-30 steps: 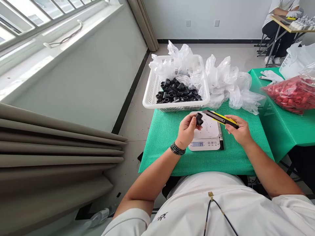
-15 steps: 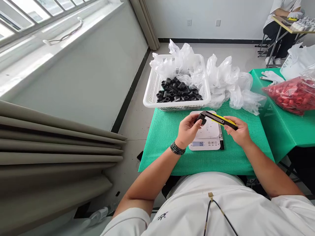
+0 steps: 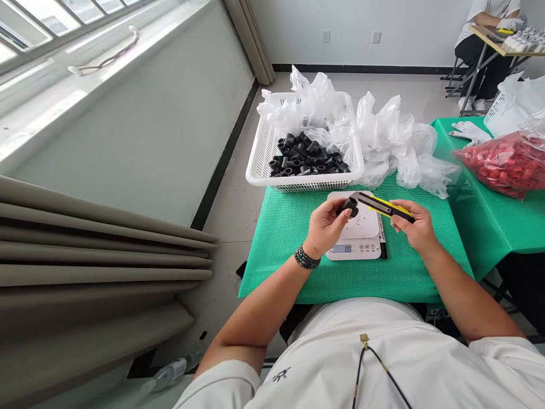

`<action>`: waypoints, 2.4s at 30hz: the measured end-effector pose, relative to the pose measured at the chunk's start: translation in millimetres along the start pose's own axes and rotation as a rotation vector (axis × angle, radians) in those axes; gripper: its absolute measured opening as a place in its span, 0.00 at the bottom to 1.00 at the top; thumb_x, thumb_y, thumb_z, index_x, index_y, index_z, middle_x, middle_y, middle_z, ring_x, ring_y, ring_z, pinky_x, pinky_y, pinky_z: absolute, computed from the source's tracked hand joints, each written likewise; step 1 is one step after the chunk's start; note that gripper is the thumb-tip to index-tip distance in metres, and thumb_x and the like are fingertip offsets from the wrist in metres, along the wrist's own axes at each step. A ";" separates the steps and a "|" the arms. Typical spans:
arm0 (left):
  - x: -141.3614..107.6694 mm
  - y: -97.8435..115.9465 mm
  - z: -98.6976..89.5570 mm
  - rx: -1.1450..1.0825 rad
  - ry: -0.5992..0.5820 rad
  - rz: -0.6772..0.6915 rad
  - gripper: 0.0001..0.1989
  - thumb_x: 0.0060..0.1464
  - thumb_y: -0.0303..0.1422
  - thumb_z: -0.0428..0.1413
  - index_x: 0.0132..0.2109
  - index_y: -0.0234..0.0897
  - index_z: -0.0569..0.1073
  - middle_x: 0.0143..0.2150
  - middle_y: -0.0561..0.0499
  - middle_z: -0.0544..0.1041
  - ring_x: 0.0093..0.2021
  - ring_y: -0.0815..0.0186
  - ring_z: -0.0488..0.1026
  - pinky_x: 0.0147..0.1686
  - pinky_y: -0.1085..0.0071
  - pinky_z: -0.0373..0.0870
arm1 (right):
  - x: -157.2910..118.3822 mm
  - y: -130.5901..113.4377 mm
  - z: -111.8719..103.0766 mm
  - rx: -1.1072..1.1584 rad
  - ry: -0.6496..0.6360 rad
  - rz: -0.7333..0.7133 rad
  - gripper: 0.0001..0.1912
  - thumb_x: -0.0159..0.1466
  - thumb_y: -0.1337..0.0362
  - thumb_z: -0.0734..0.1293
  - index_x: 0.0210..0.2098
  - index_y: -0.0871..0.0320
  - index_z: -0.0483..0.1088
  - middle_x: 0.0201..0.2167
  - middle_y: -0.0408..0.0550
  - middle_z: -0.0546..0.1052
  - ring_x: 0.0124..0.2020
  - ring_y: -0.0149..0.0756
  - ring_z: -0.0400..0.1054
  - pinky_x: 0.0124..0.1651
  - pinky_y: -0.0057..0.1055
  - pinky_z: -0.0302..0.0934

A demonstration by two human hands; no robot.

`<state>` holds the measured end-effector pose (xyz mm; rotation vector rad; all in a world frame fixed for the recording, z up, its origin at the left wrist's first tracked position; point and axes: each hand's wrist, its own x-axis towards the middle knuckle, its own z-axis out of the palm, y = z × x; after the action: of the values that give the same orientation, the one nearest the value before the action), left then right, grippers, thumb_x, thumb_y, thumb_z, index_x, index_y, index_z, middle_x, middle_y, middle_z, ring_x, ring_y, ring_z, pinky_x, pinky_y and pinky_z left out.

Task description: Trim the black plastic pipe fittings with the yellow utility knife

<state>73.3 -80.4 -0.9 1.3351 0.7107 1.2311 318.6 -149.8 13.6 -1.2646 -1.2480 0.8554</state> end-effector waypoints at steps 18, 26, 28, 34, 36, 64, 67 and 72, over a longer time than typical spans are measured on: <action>-0.9 -8.0 -0.8 0.077 0.004 0.066 0.25 0.62 0.53 0.68 0.53 0.36 0.81 0.46 0.42 0.85 0.42 0.61 0.84 0.41 0.66 0.84 | 1.7 0.7 5.3 -0.028 0.081 0.036 0.17 0.60 0.55 0.79 0.47 0.52 0.84 0.25 0.40 0.78 0.21 0.29 0.65 0.25 0.30 0.65; 0.2 -7.6 -2.0 0.256 0.053 0.159 0.22 0.62 0.48 0.67 0.56 0.39 0.83 0.46 0.42 0.83 0.42 0.62 0.80 0.37 0.69 0.81 | -0.2 -3.4 3.0 -0.072 0.041 0.016 0.17 0.60 0.55 0.79 0.47 0.51 0.84 0.31 0.44 0.83 0.25 0.33 0.71 0.28 0.32 0.69; -0.3 -5.9 -1.5 0.260 0.043 0.150 0.20 0.62 0.46 0.68 0.54 0.39 0.83 0.47 0.42 0.82 0.42 0.62 0.80 0.37 0.69 0.82 | -0.1 -4.0 3.4 -0.128 0.075 0.000 0.17 0.60 0.55 0.79 0.47 0.51 0.85 0.34 0.47 0.84 0.28 0.34 0.73 0.30 0.33 0.71; -1.5 -1.2 0.2 0.259 0.065 0.168 0.15 0.60 0.40 0.68 0.50 0.39 0.81 0.48 0.43 0.80 0.42 0.64 0.80 0.41 0.69 0.84 | -1.0 -1.9 3.5 0.016 0.021 0.012 0.16 0.60 0.54 0.79 0.47 0.50 0.84 0.25 0.41 0.78 0.21 0.31 0.66 0.24 0.30 0.66; -1.3 -0.4 0.2 0.264 0.078 0.157 0.15 0.59 0.40 0.69 0.49 0.39 0.80 0.48 0.44 0.79 0.41 0.65 0.79 0.40 0.69 0.83 | -1.4 -2.5 3.6 -0.039 0.018 0.005 0.17 0.60 0.54 0.79 0.47 0.50 0.84 0.27 0.42 0.79 0.22 0.31 0.67 0.25 0.31 0.66; -2.0 3.1 0.0 0.296 0.064 0.140 0.13 0.59 0.37 0.66 0.49 0.39 0.80 0.45 0.45 0.83 0.42 0.64 0.81 0.38 0.72 0.81 | 1.1 -2.0 3.2 -0.074 0.040 0.041 0.17 0.60 0.55 0.80 0.47 0.52 0.85 0.30 0.44 0.82 0.22 0.29 0.66 0.25 0.30 0.65; -1.9 2.5 -0.5 0.304 0.065 0.144 0.14 0.60 0.38 0.66 0.50 0.38 0.80 0.46 0.45 0.83 0.43 0.64 0.81 0.38 0.72 0.81 | 1.6 -1.7 3.1 -0.035 0.045 0.047 0.17 0.60 0.53 0.80 0.47 0.52 0.84 0.29 0.43 0.81 0.22 0.30 0.66 0.25 0.30 0.65; -1.4 3.9 -0.2 0.306 0.052 0.137 0.14 0.59 0.37 0.65 0.50 0.38 0.80 0.46 0.45 0.83 0.42 0.65 0.81 0.38 0.73 0.80 | 0.4 0.2 3.2 0.019 0.001 0.046 0.17 0.61 0.53 0.80 0.47 0.50 0.84 0.28 0.42 0.80 0.22 0.29 0.66 0.24 0.29 0.64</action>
<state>71.8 -82.4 2.4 1.6292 0.8829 1.3072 315.6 -148.7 13.1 -1.2824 -1.2114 0.8972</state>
